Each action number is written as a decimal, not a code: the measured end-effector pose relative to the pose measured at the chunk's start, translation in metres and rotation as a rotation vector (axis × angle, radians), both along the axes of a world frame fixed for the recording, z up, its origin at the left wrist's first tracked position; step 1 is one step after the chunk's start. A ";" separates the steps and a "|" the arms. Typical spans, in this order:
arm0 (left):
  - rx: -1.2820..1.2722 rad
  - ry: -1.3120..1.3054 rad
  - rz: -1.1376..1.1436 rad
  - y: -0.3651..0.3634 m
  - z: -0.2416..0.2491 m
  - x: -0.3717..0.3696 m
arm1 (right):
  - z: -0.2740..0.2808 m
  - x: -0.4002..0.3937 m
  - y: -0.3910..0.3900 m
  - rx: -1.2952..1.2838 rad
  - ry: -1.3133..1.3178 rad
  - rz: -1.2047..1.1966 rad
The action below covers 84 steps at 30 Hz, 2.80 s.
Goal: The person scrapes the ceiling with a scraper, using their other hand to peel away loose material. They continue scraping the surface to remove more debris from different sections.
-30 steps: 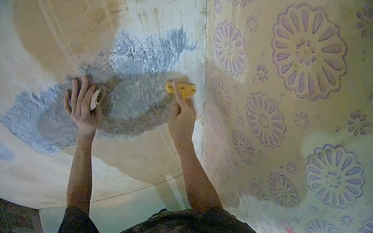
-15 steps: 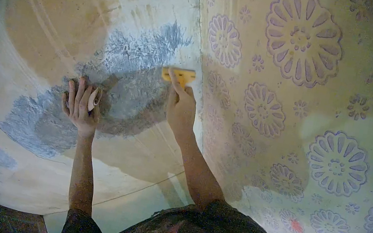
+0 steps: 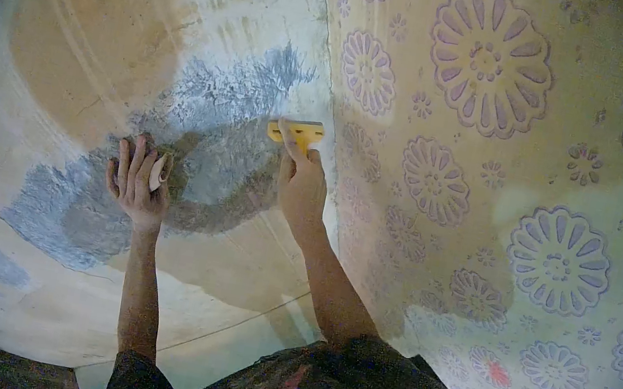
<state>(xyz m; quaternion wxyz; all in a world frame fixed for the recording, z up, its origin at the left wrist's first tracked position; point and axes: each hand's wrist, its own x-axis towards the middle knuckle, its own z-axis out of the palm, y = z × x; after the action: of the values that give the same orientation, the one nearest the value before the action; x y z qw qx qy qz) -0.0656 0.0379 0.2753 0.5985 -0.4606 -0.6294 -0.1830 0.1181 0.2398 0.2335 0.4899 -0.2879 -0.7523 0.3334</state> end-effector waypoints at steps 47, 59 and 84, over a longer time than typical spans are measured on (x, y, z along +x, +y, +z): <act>0.153 -0.118 -0.225 -0.057 0.023 -0.019 | 0.115 -0.018 -0.025 0.267 0.139 0.129; 0.162 -0.145 -0.287 -0.056 0.022 -0.017 | 0.096 -0.011 -0.036 0.247 0.014 0.141; 0.087 -0.129 -0.359 -0.064 0.018 -0.020 | 0.108 -0.016 -0.063 0.168 0.122 0.214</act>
<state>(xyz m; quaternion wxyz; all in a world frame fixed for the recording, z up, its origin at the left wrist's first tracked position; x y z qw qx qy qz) -0.0854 -0.0260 0.2931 0.5338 -0.5267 -0.5657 -0.3431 0.1016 0.1764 0.3411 0.5188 -0.1433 -0.7727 0.3363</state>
